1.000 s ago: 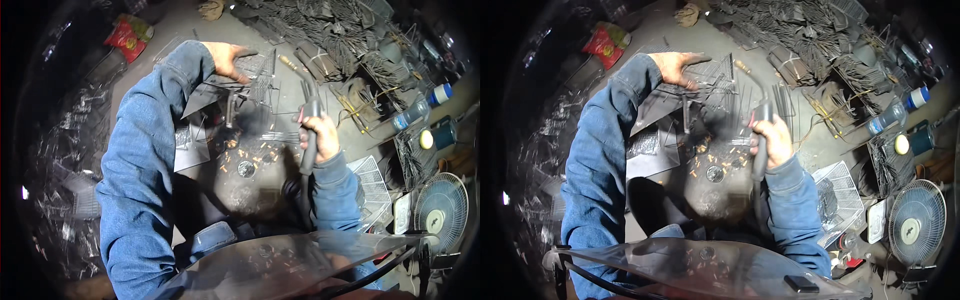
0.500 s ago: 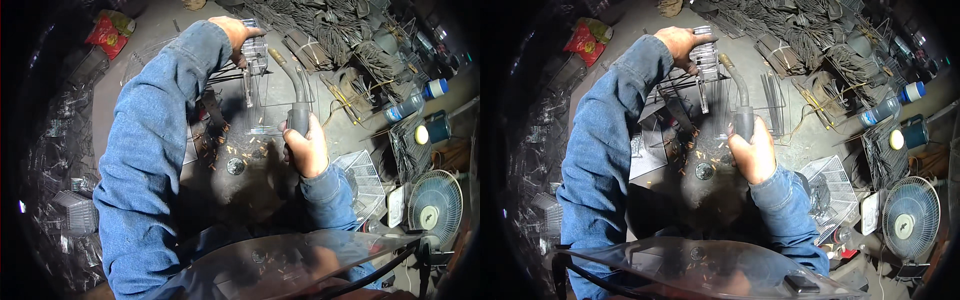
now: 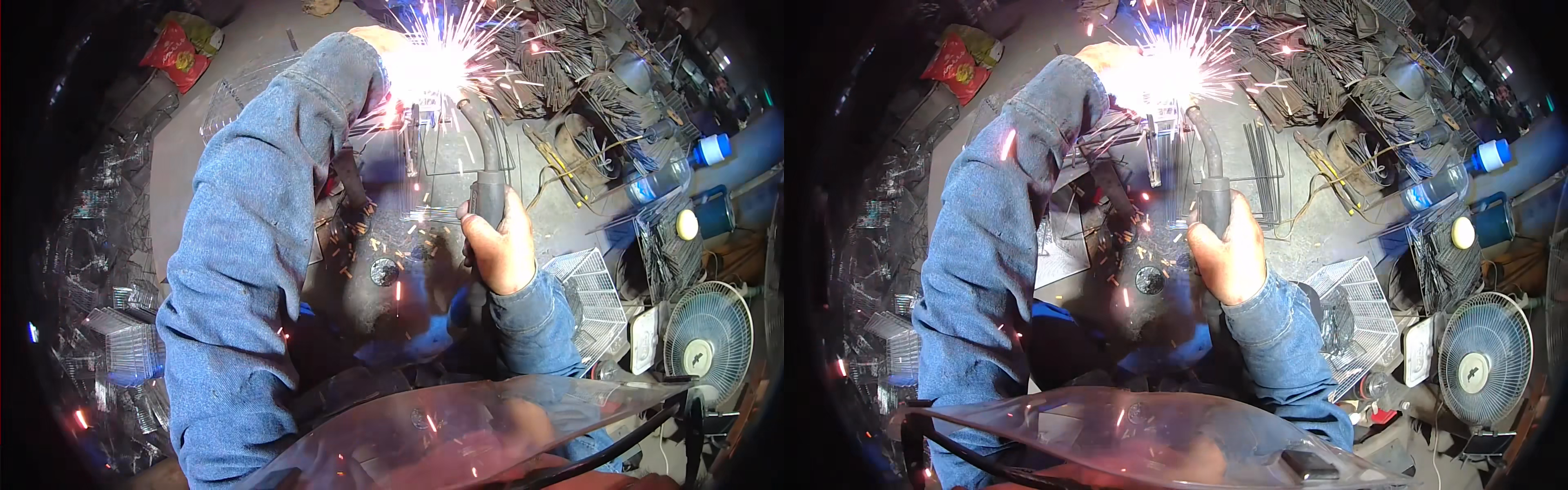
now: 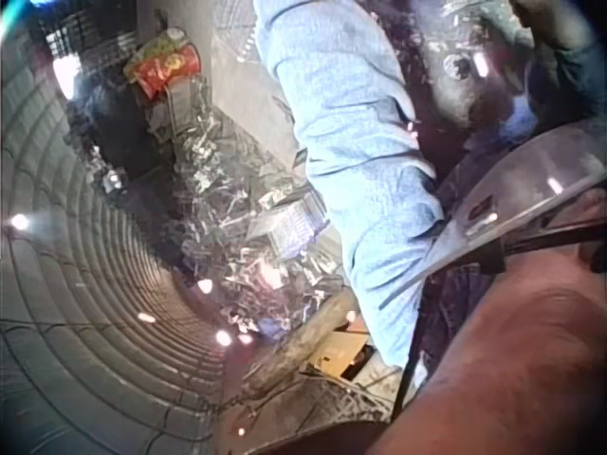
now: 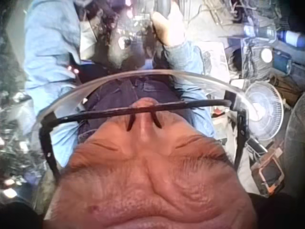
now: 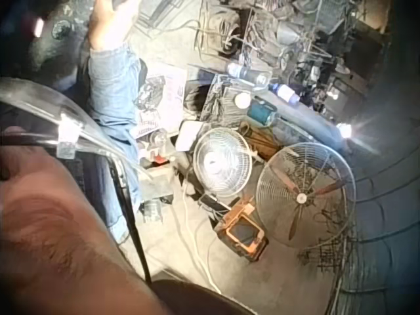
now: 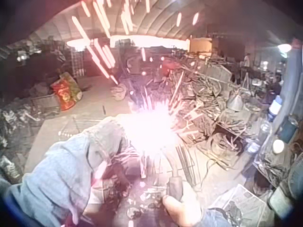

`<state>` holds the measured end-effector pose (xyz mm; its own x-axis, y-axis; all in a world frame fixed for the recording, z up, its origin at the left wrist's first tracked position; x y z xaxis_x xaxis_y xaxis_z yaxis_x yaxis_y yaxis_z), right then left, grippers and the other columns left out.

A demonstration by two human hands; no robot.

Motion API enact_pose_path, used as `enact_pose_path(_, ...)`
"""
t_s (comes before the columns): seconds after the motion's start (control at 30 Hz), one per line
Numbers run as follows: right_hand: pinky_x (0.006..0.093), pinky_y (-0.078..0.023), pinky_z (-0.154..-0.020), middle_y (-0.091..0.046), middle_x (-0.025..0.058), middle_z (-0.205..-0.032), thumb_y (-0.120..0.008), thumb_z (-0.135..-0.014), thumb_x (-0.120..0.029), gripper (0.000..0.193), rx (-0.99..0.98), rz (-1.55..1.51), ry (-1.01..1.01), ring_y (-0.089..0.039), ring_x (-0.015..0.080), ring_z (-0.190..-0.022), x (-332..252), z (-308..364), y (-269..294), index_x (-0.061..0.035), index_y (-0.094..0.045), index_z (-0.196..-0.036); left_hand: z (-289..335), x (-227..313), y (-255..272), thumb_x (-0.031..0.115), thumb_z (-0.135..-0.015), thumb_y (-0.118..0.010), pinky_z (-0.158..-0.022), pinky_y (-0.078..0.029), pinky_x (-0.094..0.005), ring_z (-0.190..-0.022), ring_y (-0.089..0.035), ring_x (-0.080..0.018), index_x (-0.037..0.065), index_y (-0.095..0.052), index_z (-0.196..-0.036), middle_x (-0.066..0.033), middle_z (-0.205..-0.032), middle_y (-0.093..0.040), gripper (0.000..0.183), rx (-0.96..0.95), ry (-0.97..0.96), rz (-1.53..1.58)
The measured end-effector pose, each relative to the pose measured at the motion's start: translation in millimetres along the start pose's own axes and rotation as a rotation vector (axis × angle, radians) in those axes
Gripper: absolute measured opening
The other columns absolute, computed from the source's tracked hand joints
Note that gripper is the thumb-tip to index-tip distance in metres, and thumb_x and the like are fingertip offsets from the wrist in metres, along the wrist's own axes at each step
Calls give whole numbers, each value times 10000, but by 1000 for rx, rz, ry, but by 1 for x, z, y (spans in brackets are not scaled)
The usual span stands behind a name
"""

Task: The person is welding together metal wire components to construct cages.

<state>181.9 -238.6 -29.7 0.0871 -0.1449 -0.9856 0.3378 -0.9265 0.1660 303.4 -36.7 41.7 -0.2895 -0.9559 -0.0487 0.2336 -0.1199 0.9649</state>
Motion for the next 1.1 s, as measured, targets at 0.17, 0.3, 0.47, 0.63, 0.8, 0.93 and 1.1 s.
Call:
enact_pose_path(0.17,260,-403,-463,-532,19,-697,-604,-819,-115,228,4,32,28,-479,91,-525,-4,1,2,-25,-529,-1015,5,1,7,348,-634,-821,-869,-496,-425,-1052,-613,-302,329,-373,-1413,-124,-1097,-645,899,50,113,-129)
enact_pose_path(0.3,263,-402,-448,-539,25,-708,-609,-817,-114,238,10,42,15,-482,96,-518,-3,1,1,-19,-527,-1020,6,-4,17,341,-624,-820,-871,-494,-430,-1050,-610,-309,328,-370,-1414,-129,-1097,-642,908,69,146,-158)
enact_pose_path(0.47,267,-421,-496,-580,44,-763,-604,-813,-105,248,-1,-44,-62,-514,109,-567,1,0,4,-11,-537,-1032,6,-3,14,331,-613,-818,-874,-491,-436,-1049,-607,-318,327,-367,-1414,-135,-1096,-639,920,107,135,-143)
enact_pose_path(0.63,253,-422,-473,-596,52,-815,-579,-809,-94,283,-73,-248,-172,-506,99,-542,6,11,8,-6,-507,-1069,6,4,12,318,-587,-820,-884,-485,-451,-1060,-596,-334,335,-360,-1416,-144,-1108,-626,948,148,115,-126)
enact_pose_path(0.8,257,-434,-445,-600,76,-871,-565,-809,-91,321,-132,-255,-257,-507,109,-521,16,23,6,0,-473,-1102,7,4,11,329,-579,-825,-895,-482,-458,-1081,-585,-337,354,-348,-1421,-148,-1152,-598,968,147,141,-126)
enact_pose_path(0.93,255,-437,-442,-599,78,-879,-568,-812,-85,337,-149,-278,-263,-506,110,-513,18,24,4,1,-457,-1119,9,5,13,343,-600,-831,-895,-484,-446,-1092,-583,-326,353,-355,-1419,-134,-1188,-590,948,147,187,-157)
enact_pose_path(1.1,259,-431,-429,-589,74,-855,-572,-815,-82,324,-150,-266,-281,-495,108,-495,20,23,3,-3,-457,-1107,12,2,14,354,-608,-839,-899,-484,-440,-1103,-579,-323,357,-343,-1423,-125,-1210,-585,954,103,212,-181)
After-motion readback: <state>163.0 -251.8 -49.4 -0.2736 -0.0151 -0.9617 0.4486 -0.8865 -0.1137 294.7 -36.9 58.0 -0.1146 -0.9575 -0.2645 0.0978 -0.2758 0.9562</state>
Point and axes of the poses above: each hand's wrist, its own z-axis away from the middle knuckle, its own y-axis out of the back of the hand, x = y × z, the point moved 10 cm from there along -z, towards the middle knuckle
